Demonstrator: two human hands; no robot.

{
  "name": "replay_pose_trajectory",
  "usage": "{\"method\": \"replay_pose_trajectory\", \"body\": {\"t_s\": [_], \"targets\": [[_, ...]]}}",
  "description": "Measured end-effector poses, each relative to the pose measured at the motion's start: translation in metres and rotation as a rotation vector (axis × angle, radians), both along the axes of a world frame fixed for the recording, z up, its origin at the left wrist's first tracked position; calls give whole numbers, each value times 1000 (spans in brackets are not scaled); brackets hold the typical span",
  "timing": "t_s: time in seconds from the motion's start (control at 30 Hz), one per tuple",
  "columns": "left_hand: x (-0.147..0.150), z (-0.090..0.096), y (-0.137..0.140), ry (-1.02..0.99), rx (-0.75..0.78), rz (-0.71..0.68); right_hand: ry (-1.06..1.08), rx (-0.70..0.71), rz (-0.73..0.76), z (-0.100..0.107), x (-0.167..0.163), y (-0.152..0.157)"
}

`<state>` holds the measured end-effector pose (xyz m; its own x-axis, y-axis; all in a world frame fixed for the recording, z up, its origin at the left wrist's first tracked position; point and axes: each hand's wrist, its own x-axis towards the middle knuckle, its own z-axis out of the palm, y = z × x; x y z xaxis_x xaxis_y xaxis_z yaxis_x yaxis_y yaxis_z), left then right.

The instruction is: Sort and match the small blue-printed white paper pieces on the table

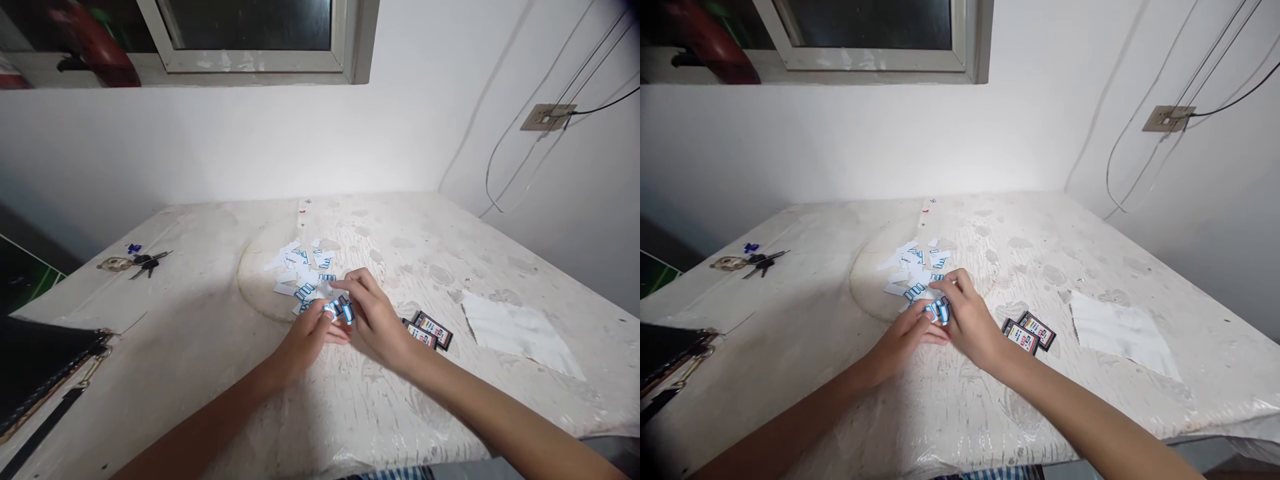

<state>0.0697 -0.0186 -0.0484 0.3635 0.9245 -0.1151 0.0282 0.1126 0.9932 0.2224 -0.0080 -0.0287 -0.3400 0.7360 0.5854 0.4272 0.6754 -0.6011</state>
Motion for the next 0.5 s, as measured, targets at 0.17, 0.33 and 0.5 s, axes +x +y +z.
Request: {"method": "replay_pose_trajectory", "body": {"t_s": [0.17,0.33,0.5], "targets": [[2,2,-6,15,25,-115,-282,130,21,-1,-2,-4],[2,1,-6,8,51,-165,-339,177,33,0,-1,-4],[1,-2,-6,37,137,-146,-223,152,103,-7,-5,-3]]}}
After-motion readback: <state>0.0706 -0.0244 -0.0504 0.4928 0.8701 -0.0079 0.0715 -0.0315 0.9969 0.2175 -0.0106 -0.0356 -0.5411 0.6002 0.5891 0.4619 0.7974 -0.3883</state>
